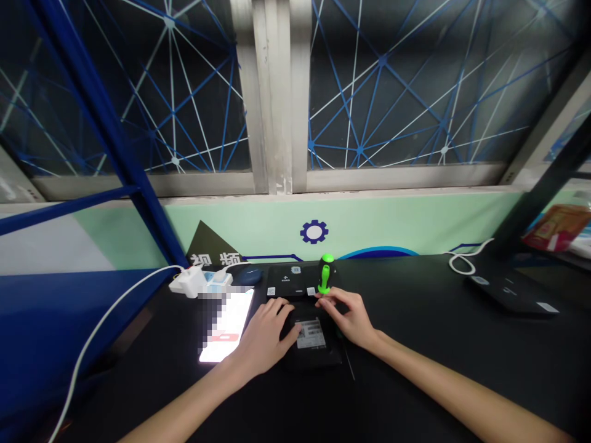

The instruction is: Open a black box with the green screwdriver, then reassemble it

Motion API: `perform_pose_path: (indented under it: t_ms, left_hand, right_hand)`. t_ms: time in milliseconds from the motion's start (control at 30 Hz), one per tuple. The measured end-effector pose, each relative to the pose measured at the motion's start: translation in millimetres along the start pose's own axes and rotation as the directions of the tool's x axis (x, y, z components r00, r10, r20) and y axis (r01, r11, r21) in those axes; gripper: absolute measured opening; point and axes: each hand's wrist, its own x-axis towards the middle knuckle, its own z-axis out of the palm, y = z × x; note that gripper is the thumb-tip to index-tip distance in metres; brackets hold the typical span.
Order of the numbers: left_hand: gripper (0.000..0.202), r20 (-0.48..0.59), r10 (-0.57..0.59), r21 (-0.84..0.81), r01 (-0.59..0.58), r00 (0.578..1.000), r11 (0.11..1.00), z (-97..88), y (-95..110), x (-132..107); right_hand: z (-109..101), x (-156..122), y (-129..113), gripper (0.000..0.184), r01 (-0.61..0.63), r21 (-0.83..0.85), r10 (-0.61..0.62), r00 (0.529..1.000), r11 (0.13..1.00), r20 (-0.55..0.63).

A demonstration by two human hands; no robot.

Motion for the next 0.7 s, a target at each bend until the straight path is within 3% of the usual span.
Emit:
perform_pose_path:
  t_ms: [700]
  left_hand:
    - [0.030,0.011,0.001,0.003,-0.001,1.000,1.000,-1.8,0.0,-0.4]
  right_hand:
    - [1.3,0.8,3.4,0.017,-0.008,0.019,0.008,1.000,1.000,-0.025]
